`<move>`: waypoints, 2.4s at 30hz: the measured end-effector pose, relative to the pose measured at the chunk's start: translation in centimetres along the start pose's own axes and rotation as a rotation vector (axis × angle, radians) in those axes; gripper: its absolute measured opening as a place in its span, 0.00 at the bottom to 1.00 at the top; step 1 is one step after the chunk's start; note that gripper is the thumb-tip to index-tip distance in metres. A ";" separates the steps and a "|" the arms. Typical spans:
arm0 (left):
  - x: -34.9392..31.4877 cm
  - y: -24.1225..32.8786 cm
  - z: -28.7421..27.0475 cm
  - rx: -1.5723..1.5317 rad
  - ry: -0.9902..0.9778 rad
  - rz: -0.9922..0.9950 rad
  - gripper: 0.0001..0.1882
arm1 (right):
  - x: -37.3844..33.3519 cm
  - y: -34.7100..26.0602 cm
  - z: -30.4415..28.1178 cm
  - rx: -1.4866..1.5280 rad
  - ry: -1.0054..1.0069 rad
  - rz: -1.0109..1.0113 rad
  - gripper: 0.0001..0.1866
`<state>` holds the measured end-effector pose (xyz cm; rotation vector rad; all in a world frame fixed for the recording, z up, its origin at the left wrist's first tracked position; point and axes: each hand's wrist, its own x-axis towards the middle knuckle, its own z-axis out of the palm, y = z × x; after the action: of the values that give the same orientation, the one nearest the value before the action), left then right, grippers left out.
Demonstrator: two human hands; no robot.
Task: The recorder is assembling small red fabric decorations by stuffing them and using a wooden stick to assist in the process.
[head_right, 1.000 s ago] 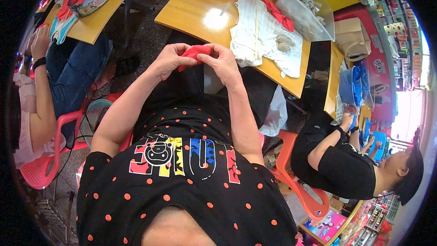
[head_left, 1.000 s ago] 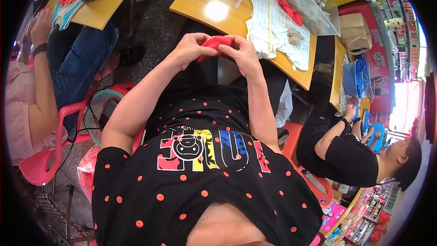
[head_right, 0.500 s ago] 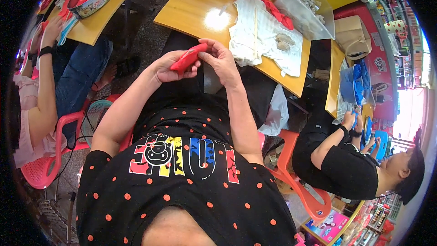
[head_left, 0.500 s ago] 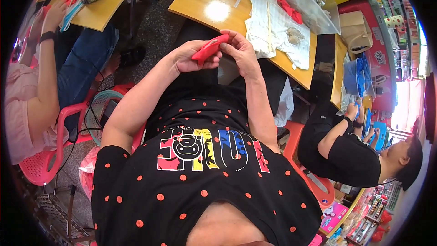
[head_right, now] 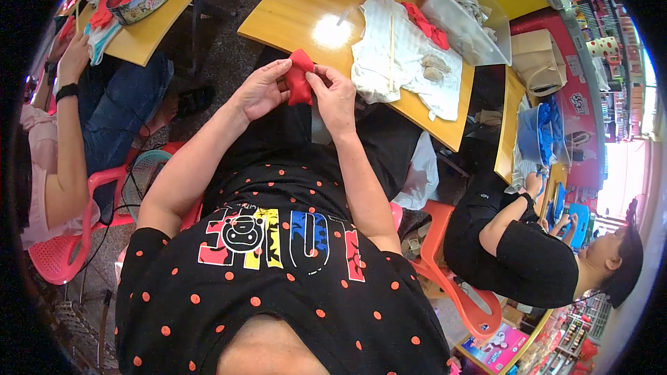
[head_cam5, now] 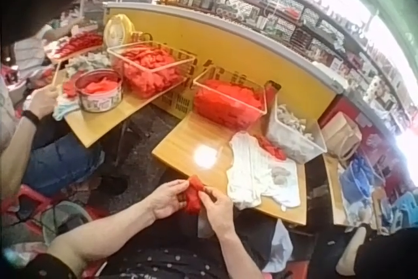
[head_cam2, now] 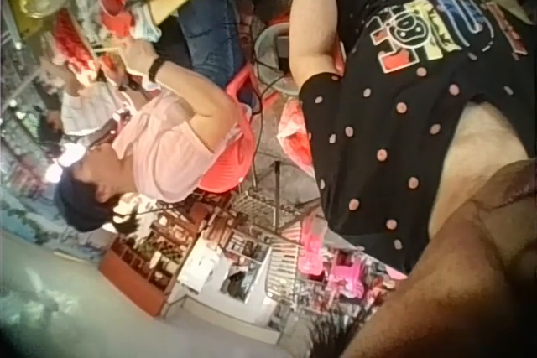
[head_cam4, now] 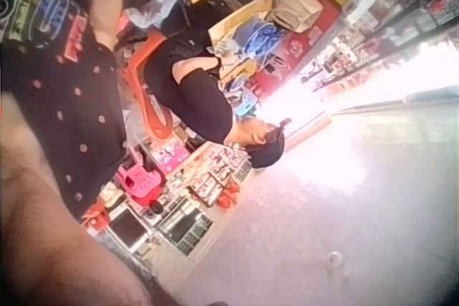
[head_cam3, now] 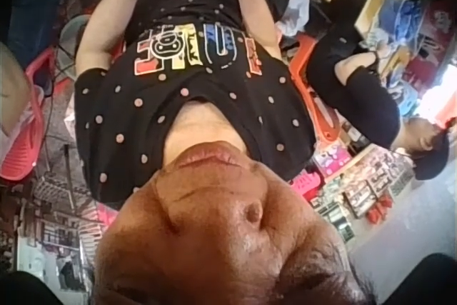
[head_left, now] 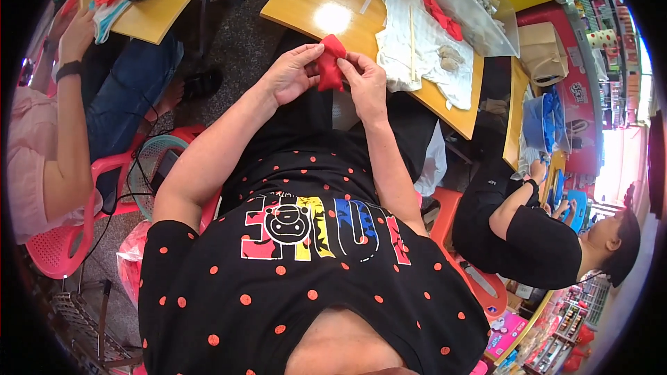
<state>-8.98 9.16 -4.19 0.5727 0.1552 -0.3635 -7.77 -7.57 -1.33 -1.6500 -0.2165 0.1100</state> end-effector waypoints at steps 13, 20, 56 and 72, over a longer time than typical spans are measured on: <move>0.1 -0.1 -0.4 0.006 0.045 0.004 0.12 | -1.3 -1.9 1.4 -0.454 0.107 -0.410 0.11; -0.3 -0.2 0.1 0.048 0.017 -0.061 0.09 | -0.4 -0.3 0.0 -0.463 0.031 -0.354 0.11; 0.5 -1.7 -2.0 0.227 -0.066 -0.131 0.15 | -21.1 26.4 -32.9 0.552 1.033 0.643 0.06; -0.5 -3.5 -0.4 0.672 0.005 -0.040 0.15 | -14.8 9.2 -26.8 -0.264 1.194 -0.074 0.09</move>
<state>-10.74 6.81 -6.16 1.2350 0.0444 -0.4541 -16.13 -37.48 -8.86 -1.6985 0.6408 -0.9755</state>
